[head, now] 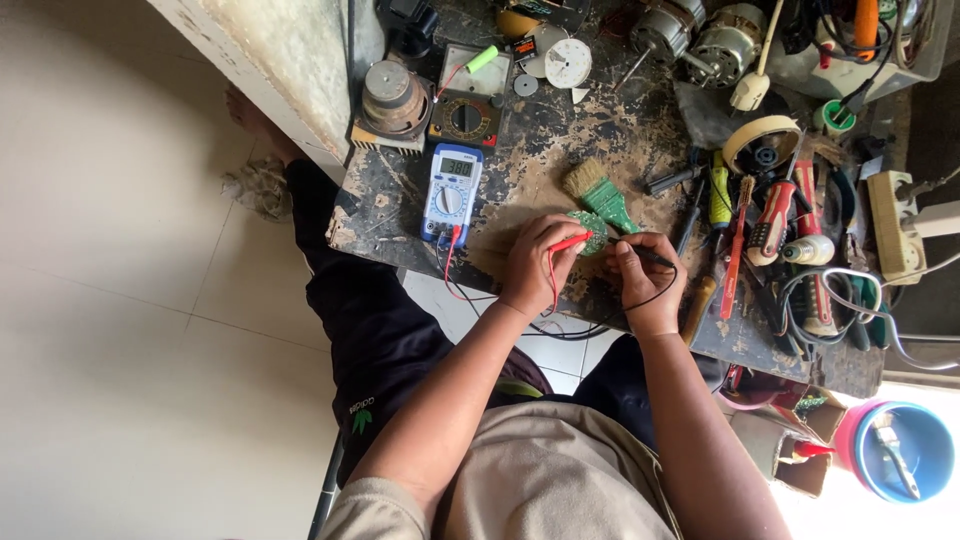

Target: A person uses a digital multimeter to test components on a circuit board at a repair bench.

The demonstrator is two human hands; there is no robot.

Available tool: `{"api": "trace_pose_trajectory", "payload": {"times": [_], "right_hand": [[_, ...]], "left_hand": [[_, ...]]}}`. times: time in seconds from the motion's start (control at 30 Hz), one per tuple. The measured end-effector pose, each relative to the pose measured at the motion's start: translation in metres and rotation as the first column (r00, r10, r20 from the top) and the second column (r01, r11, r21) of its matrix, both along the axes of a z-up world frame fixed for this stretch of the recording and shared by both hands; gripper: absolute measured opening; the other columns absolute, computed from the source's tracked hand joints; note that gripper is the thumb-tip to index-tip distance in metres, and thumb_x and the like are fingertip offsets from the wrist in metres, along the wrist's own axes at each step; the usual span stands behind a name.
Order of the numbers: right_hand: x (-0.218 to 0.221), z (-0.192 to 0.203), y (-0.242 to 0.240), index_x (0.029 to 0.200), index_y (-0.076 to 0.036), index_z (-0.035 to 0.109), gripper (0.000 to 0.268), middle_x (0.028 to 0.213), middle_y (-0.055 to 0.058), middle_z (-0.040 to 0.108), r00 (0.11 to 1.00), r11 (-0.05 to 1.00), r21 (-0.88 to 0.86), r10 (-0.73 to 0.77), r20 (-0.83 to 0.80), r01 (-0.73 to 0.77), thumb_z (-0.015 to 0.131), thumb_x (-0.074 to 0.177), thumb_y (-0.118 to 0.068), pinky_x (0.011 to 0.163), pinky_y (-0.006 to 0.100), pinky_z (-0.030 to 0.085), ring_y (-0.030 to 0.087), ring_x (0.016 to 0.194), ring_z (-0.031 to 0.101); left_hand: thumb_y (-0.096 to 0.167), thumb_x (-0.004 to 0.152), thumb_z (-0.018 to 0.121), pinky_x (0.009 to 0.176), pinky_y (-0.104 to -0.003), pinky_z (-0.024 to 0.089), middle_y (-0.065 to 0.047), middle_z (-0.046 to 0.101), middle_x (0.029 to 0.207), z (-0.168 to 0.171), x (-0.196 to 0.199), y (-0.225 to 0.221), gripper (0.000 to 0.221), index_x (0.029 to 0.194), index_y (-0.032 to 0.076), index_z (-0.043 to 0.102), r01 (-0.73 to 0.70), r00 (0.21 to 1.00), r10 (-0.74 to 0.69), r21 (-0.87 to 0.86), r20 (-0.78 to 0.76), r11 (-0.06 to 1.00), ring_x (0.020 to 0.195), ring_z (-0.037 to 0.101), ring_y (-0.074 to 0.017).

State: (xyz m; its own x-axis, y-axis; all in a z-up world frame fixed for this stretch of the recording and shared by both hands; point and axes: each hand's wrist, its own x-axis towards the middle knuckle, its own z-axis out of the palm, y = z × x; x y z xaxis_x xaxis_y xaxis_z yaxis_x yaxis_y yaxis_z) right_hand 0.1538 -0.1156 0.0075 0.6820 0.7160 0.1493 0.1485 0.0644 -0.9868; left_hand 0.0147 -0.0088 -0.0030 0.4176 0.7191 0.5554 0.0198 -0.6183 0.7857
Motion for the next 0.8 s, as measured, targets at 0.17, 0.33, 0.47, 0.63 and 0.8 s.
{"api": "trace_pose_trajectory", "payload": {"times": [0.17,0.33,0.47,0.63,0.8], "right_hand": [[0.001,0.0,0.003,0.104,0.0,0.068,0.009,0.086,0.019,0.073,0.999,1.0,0.003,-0.016,-0.031,0.017,0.073,0.102,-0.007,0.068,0.031,0.062,0.018,0.075,0.071],[0.0,0.005,0.009,0.103,0.0,0.068,0.008,0.085,0.017,0.073,0.998,1.0,-0.008,-0.028,-0.051,0.028,0.072,0.103,-0.007,0.067,0.028,0.062,0.017,0.074,0.07],[0.008,-0.007,0.011,0.103,0.0,0.066,0.008,0.084,0.017,0.072,1.0,1.0,-0.021,-0.014,-0.019,0.014,0.071,0.103,-0.006,0.066,0.03,0.062,0.018,0.074,0.069],[0.013,-0.016,0.012,0.101,0.002,0.065,0.008,0.083,0.02,0.071,1.0,1.0,-0.019,-0.008,-0.03,0.007,0.07,0.104,-0.005,0.066,0.031,0.061,0.019,0.072,0.07],[0.013,-0.015,0.011,0.102,0.004,0.065,0.01,0.083,0.022,0.071,1.0,1.0,-0.006,0.005,-0.004,-0.005,0.07,0.104,-0.005,0.066,0.033,0.061,0.02,0.073,0.07]], "left_hand": [[0.015,0.093,0.067,0.096,-0.045,0.054,-0.005,0.071,0.11,-0.004,0.001,0.0,0.012,0.105,0.019,0.071,-0.009,1.0,0.009,0.009,-0.002,1.0,0.107,0.068,-0.0326],[0.015,0.094,0.068,0.096,-0.046,0.054,-0.006,0.07,0.113,0.006,-0.003,-0.002,0.01,0.104,0.018,0.07,-0.035,0.999,0.035,-0.012,0.016,0.999,0.107,0.067,-0.0345],[0.014,0.094,0.066,0.097,-0.045,0.053,-0.006,0.07,0.112,0.004,-0.002,-0.002,0.011,0.104,0.018,0.07,-0.034,0.999,0.034,-0.023,-0.009,0.999,0.108,0.068,-0.0335],[0.016,0.095,0.066,0.096,-0.045,0.054,-0.006,0.07,0.113,0.001,0.001,-0.002,0.011,0.105,0.019,0.07,-0.024,0.999,0.022,-0.043,-0.033,0.999,0.106,0.068,-0.0334],[0.015,0.096,0.064,0.096,-0.047,0.055,-0.008,0.068,0.116,0.007,0.001,-0.001,0.013,0.107,0.019,0.069,0.003,0.999,-0.006,-0.049,-0.053,0.999,0.107,0.068,-0.0358]]}}
